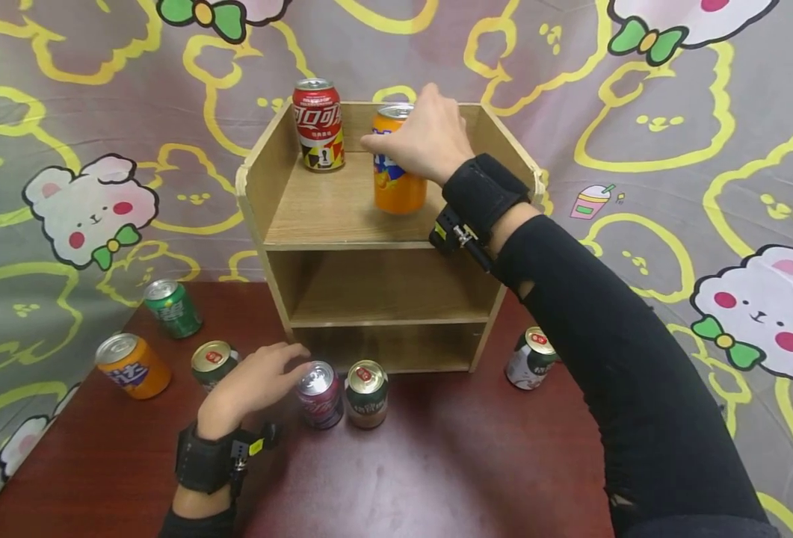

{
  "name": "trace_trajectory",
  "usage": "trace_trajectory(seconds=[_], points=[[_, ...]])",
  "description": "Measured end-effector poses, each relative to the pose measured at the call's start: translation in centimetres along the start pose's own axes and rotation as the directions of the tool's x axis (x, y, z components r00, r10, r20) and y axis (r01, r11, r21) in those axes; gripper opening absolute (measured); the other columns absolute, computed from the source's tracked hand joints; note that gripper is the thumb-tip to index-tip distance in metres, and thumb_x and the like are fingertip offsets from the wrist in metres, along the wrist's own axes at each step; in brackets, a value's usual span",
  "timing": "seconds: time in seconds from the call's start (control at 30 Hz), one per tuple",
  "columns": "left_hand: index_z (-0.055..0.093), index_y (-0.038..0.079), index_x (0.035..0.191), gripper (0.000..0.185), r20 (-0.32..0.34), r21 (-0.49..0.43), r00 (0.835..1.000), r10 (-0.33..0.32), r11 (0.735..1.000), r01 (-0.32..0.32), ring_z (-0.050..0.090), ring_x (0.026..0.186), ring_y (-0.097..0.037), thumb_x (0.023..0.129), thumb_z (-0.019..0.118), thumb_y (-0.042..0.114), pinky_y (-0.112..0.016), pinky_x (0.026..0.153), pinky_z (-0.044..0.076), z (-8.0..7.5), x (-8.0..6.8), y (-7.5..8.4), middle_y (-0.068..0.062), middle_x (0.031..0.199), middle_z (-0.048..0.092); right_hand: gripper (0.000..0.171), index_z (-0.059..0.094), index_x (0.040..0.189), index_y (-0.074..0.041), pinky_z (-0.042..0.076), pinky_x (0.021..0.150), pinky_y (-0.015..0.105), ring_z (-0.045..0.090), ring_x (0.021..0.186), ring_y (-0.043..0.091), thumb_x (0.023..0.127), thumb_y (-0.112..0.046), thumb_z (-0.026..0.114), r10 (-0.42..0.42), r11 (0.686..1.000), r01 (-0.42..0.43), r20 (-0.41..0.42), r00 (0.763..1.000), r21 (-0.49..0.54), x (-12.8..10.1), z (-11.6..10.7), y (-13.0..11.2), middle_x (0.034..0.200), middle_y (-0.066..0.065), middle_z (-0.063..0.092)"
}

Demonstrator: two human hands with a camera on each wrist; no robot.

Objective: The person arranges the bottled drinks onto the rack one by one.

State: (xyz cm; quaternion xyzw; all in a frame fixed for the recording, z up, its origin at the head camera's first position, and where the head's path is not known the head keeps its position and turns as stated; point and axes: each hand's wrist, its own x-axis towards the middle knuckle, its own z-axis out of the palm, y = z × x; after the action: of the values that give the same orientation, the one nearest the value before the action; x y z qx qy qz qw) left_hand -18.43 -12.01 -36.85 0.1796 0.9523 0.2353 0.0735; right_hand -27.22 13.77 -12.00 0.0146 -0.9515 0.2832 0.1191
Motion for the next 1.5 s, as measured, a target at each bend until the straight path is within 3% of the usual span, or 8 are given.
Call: trace_trajectory(seconds=[0.43,0.67,0.93,1.17,1.5], points=[[0.061,0.006,0.123,0.04,0.001,0.001,1.0,-0.003,1.0,0.003,0.056,0.11,-0.031,0.093,0.058,0.034,-0.048,0.089,0.045,0.3,0.3,0.3,-0.013,0.119,0.059,0.084,0.03,0.138,-0.009,0.053,0.078,0.03,0.056,0.101,0.02,0.079,-0.058,0.065,0.071,0.995,-0.076,0.086,0.994,0.063,2.1,0.1,1.5,0.121,0.011,0.046],[0.061,0.006,0.123,0.04,-0.004,0.01,1.0,-0.008,1.0,0.008,0.055,0.11,-0.031,0.094,0.057,0.034,-0.048,0.089,0.045,0.2,0.2,0.0,-0.013,0.119,0.059,0.085,0.027,0.144,-0.01,0.05,0.086,0.033,0.055,0.108,0.024,0.082,-0.056,0.062,0.017,0.999,-0.015,0.06,0.998,-0.038,2.6,0.9,0.7,0.128,0.013,0.048],[0.06,0.006,0.123,0.04,0.0,0.011,1.0,-0.017,1.0,0.017,0.055,0.111,-0.033,0.094,0.058,0.033,-0.049,0.09,0.044,0.2,0.0,-0.3,-0.015,0.12,0.059,0.094,0.02,0.146,-0.008,0.047,0.092,0.038,0.051,0.118,0.028,0.081,-0.067,0.054,0.028,0.992,-0.02,0.063,0.998,-0.125,3.0,2.0,-1.0,0.134,0.014,0.045],[0.06,0.005,0.124,0.04,-0.016,0.007,1.0,-0.02,1.0,0.02,0.055,0.111,-0.033,0.094,0.058,0.033,-0.05,0.09,0.044,-0.1,-0.1,-0.7,-0.015,0.12,0.059,0.092,0.017,0.145,-0.01,0.055,0.059,0.03,0.06,0.101,0.028,0.083,-0.067,0.051,0.058,0.994,-0.046,0.121,0.991,-0.098,3.5,1.9,-1.4,0.129,0.015,0.048],[0.06,0.006,0.123,0.04,-0.007,0.018,1.0,-0.026,1.0,0.026,0.056,0.108,-0.032,0.094,0.058,0.032,-0.049,0.088,0.045,0.0,0.2,-0.5,-0.015,0.117,0.06,0.09,0.015,0.147,-0.011,0.056,0.063,0.034,0.059,0.104,0.028,0.084,-0.063,0.054,0.089,0.994,-0.082,0.108,0.99,-0.072,5.3,2.4,-1.1,0.131,0.015,0.047]])
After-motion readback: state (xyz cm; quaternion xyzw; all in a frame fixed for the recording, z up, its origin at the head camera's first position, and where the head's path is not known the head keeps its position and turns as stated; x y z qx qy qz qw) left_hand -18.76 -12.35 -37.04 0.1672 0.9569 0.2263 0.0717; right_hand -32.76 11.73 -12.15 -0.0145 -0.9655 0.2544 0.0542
